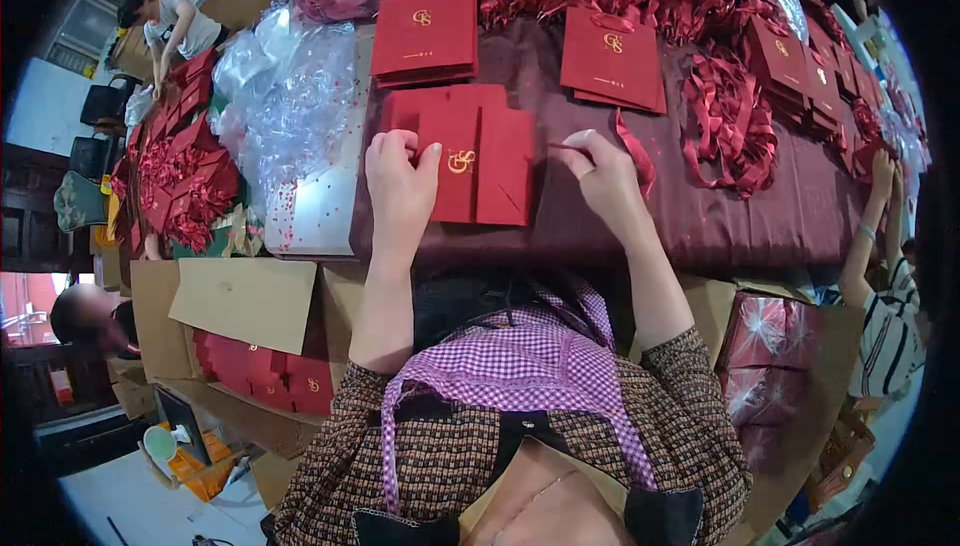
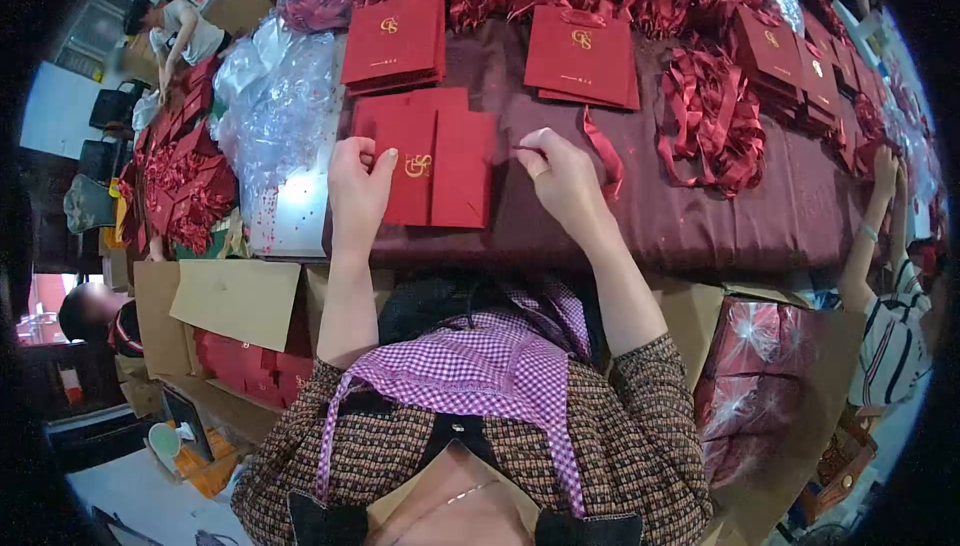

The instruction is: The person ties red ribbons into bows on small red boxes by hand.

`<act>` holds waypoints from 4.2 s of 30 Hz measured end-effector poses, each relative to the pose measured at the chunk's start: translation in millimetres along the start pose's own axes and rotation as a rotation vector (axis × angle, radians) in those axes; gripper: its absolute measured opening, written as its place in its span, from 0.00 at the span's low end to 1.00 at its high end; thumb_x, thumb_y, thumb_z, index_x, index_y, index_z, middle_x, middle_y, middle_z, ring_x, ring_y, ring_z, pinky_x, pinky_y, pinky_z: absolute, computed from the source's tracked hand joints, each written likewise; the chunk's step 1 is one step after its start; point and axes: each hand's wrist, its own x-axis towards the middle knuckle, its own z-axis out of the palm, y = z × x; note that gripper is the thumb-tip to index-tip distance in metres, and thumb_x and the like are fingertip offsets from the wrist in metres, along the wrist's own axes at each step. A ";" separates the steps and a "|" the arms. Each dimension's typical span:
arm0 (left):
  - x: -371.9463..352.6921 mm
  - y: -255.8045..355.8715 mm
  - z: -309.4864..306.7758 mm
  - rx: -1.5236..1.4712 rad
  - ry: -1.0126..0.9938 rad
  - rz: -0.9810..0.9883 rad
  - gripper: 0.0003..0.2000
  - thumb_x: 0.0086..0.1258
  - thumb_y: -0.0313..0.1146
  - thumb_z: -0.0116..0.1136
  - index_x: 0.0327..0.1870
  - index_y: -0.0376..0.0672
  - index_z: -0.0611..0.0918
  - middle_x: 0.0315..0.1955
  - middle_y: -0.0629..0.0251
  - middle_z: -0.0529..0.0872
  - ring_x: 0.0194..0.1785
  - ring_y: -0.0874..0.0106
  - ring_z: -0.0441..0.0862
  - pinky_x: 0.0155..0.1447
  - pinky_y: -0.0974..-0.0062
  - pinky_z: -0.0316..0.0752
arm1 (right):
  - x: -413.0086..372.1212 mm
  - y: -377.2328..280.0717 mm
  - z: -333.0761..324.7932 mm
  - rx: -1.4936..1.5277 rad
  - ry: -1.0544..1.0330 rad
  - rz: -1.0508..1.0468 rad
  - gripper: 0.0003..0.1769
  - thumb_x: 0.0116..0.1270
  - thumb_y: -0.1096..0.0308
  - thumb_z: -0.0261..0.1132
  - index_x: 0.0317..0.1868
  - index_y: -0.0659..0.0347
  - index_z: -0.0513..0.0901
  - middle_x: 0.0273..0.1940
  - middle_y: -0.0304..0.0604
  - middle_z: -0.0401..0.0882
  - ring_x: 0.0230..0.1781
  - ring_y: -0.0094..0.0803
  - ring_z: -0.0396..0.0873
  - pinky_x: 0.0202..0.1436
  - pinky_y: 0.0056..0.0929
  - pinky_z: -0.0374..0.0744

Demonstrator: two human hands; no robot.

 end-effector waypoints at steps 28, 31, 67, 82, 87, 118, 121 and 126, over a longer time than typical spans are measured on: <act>-23.7 38.7 6.2 -0.392 -0.194 -0.181 0.08 0.60 0.22 0.64 0.40 0.32 0.83 0.28 0.65 0.82 0.28 0.80 0.75 0.35 0.79 0.73 | -7.7 -35.2 44.8 -0.113 0.136 -0.372 0.06 0.61 0.72 0.67 0.38 0.58 0.79 0.35 0.39 0.81 0.38 0.37 0.79 0.46 0.35 0.70; -24.0 38.1 5.7 -0.389 -0.196 -0.138 0.08 0.60 0.22 0.64 0.40 0.32 0.83 0.28 0.65 0.82 0.28 0.80 0.75 0.35 0.80 0.74 | -7.1 -35.6 45.5 -0.101 0.155 -0.369 0.07 0.60 0.72 0.67 0.38 0.58 0.79 0.35 0.39 0.81 0.38 0.37 0.79 0.46 0.35 0.69; -29.8 50.2 -1.7 -0.556 -0.264 -0.193 0.09 0.63 0.20 0.60 0.44 0.31 0.82 0.29 0.71 0.82 0.30 0.85 0.73 0.35 0.85 0.72 | -8.9 -48.5 37.8 -0.162 0.185 -0.517 0.07 0.55 0.72 0.67 0.33 0.57 0.77 0.28 0.38 0.76 0.32 0.35 0.77 0.44 0.35 0.67; -26.7 47.6 -11.6 -0.621 -0.406 0.009 0.10 0.67 0.19 0.55 0.48 0.31 0.81 0.36 0.63 0.84 0.40 0.76 0.79 0.47 0.79 0.74 | -0.1 -61.3 -0.2 -0.026 -0.138 -0.360 0.04 0.59 0.71 0.65 0.31 0.59 0.77 0.29 0.44 0.80 0.33 0.42 0.78 0.43 0.37 0.68; -24.9 45.3 -4.0 -0.505 -0.373 0.194 0.10 0.65 0.19 0.57 0.46 0.30 0.81 0.32 0.58 0.83 0.36 0.70 0.79 0.43 0.76 0.74 | -3.7 -57.5 1.8 -0.024 -0.121 -0.400 0.06 0.58 0.71 0.66 0.32 0.60 0.77 0.30 0.43 0.80 0.34 0.41 0.78 0.43 0.37 0.68; -12.5 31.6 -35.2 -0.276 -0.005 0.069 0.06 0.66 0.22 0.59 0.42 0.38 0.81 0.38 0.65 0.79 0.39 0.74 0.77 0.45 0.78 0.72 | 19.5 -43.0 -44.1 0.011 -0.352 -0.439 0.05 0.59 0.76 0.65 0.36 0.60 0.80 0.35 0.42 0.81 0.41 0.43 0.77 0.48 0.36 0.73; -27.2 52.7 -41.9 -0.215 -0.315 0.285 0.07 0.59 0.26 0.66 0.36 0.37 0.82 0.32 0.59 0.80 0.39 0.62 0.78 0.44 0.68 0.73 | 21.3 -48.4 -40.5 0.009 -0.370 -0.394 0.04 0.60 0.76 0.64 0.36 0.61 0.80 0.36 0.43 0.81 0.41 0.45 0.77 0.49 0.37 0.74; -43.2 51.0 -22.3 -0.138 -0.408 0.286 0.08 0.57 0.25 0.66 0.36 0.34 0.81 0.28 0.57 0.77 0.36 0.58 0.77 0.41 0.64 0.72 | 20.9 -41.4 -33.2 0.178 -0.366 -0.262 0.12 0.63 0.78 0.63 0.47 0.60 0.81 0.38 0.38 0.81 0.41 0.32 0.78 0.50 0.29 0.75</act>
